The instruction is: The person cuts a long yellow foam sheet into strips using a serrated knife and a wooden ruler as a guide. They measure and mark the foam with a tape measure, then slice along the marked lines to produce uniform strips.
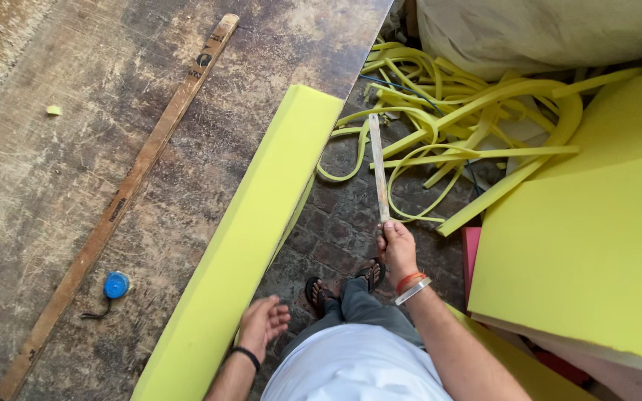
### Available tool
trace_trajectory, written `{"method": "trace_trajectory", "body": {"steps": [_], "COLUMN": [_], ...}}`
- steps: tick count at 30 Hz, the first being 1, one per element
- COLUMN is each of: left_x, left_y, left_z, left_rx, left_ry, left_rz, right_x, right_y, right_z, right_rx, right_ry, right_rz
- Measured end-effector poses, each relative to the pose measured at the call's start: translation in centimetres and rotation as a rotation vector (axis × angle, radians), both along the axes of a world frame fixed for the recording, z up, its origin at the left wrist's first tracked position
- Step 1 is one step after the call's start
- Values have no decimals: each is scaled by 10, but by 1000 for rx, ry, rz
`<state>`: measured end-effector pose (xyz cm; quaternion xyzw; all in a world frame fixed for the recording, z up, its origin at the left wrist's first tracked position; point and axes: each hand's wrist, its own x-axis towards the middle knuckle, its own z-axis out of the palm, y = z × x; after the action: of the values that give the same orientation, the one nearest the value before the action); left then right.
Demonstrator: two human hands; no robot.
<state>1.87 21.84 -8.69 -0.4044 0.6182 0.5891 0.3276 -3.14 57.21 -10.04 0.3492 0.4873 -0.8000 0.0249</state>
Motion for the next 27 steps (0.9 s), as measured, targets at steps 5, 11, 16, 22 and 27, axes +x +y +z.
{"method": "trace_trajectory", "body": {"steps": [5,11,16,22,27], "left_x": [-114,-185,-228,-255,-249], "left_y": [71,115,128,144,146], "left_z": [30,55,50,29,-5], "left_rx": [-140,-600,-872,-930,-959], "left_ry": [334,786,889,701,793], "left_rz": [-429,-940,-1106,-1214,-1270], "right_x": [-15,-25,-9,47,104], "right_y": [5,25,33,8,-32], "right_z": [-7,1,25,56,61], "right_rx": [-24,12,-16,81,154], "right_ry": [-12,-28,-10,-104,-67], "right_rz": [1,-39,-148,-319,-460]}}
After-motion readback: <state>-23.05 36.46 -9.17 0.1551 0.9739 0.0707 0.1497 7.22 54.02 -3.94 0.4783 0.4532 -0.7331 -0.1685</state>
